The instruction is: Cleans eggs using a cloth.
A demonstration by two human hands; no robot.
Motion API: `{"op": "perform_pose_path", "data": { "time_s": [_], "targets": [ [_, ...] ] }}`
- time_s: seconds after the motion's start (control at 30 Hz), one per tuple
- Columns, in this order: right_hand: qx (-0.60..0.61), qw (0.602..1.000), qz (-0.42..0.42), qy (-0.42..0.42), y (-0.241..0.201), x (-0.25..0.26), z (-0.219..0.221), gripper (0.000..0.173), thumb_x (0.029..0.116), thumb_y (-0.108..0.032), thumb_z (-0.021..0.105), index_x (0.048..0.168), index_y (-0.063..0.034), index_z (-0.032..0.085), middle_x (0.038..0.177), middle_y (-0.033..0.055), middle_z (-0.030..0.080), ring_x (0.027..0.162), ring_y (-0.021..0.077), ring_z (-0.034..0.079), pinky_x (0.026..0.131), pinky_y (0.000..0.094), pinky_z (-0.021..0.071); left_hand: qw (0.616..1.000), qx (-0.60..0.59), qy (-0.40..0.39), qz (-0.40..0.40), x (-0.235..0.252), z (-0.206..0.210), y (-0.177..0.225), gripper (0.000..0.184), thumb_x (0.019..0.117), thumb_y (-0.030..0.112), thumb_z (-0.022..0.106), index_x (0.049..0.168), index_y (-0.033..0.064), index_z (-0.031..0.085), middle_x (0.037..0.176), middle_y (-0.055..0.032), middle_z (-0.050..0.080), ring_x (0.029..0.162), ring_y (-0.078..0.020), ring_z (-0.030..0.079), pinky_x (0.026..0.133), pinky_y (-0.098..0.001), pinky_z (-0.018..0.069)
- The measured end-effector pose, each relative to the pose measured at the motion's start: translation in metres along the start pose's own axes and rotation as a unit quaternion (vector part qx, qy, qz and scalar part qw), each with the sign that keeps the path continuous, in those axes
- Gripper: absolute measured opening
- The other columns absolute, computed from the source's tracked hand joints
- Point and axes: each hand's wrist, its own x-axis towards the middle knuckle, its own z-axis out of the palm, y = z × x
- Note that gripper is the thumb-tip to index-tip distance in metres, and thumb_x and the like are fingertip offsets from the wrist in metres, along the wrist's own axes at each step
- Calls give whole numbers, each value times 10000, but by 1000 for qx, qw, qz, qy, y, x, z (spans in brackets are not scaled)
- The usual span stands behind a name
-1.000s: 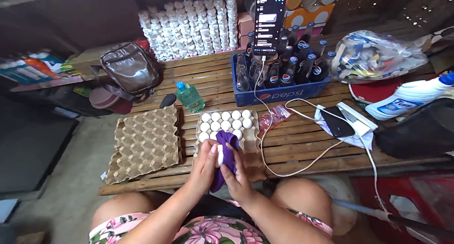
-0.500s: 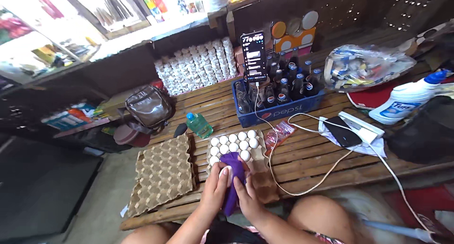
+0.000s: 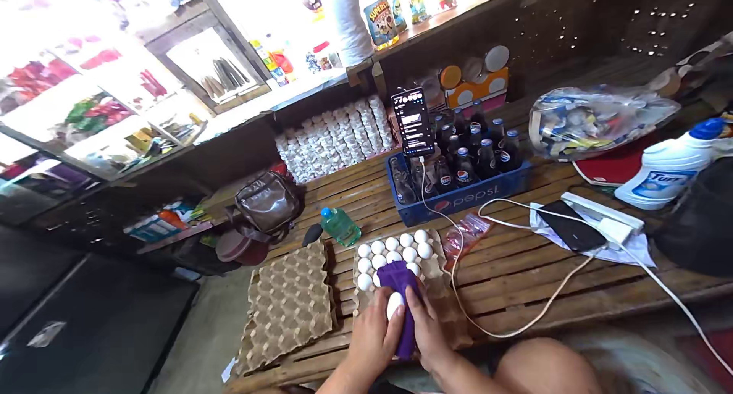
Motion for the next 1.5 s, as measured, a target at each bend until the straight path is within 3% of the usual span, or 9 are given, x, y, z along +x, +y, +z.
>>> {"op": "perform_pose_path", "data": {
  "time_s": [0.1,0.17,0.37,0.7,0.83,0.93,1.1,1.33,1.5],
  "targets": [
    [13,997,75,-21,6,5,-5,643,1081,-483,303,1554,-51,346,1522,134,475,1356,162,509,1137,382,430,999,30,17,35,1,-3,-1,573,1053,462,426,1307,-29,576,1052,-161,723,924,-280,728,789,-520,595],
    [15,994,103,-34,4,4,-2,640,1086,-500,263,1532,-57,381,1457,137,540,1294,176,566,1087,403,479,998,43,35,22,5,-5,-3,569,1050,474,426,1310,-8,581,1059,-155,722,937,-286,726,797,-529,592],
    [17,996,71,-55,-3,-6,6,568,1079,-302,416,1557,-20,296,1493,141,483,1299,114,539,1096,318,455,994,71,81,-23,12,-7,-11,596,1023,478,477,1345,-20,534,1015,-158,722,888,-316,727,750,-548,588],
    [74,991,115,0,-1,6,-3,534,1091,-400,380,1499,-60,424,1333,132,623,1179,177,637,1020,385,526,991,24,1,132,1,-13,-5,464,1021,422,532,1204,17,668,1052,-133,731,914,-230,728,790,-457,604],
    [73,988,131,-41,2,5,0,584,1080,-452,354,1522,-71,385,1347,133,615,1195,192,629,1022,414,528,998,36,20,37,5,-16,-8,535,1002,471,556,1291,25,616,1064,-132,731,923,-272,730,789,-523,597],
    [35,990,119,-70,0,-1,3,604,1070,-396,396,1569,-70,296,1455,132,529,1263,165,579,1056,384,498,996,59,51,-34,11,-17,-17,622,984,527,555,1335,14,557,1017,-131,733,886,-290,732,758,-547,593],
    [8,992,118,-53,3,-1,4,584,1085,-343,398,1578,-58,272,1508,142,474,1308,150,540,1089,356,462,995,85,42,-7,10,-16,-12,528,1019,456,523,1253,-7,621,1003,-147,721,877,-293,723,766,-518,592],
    [87,987,138,-3,5,10,-6,535,1067,-416,440,1487,-85,444,1291,122,643,1153,184,645,992,392,539,997,40,5,59,-1,-9,2,477,1035,442,510,1180,12,659,925,-128,717,801,-251,717,706,-487,596],
    [218,948,223,-58,3,9,-4,477,1087,-449,331,1212,-99,631,1019,91,729,947,184,712,851,388,597,991,33,14,128,5,-11,-1,452,1045,430,477,1154,50,695,970,-110,730,850,-222,724,727,-450,604]
  ]
}}
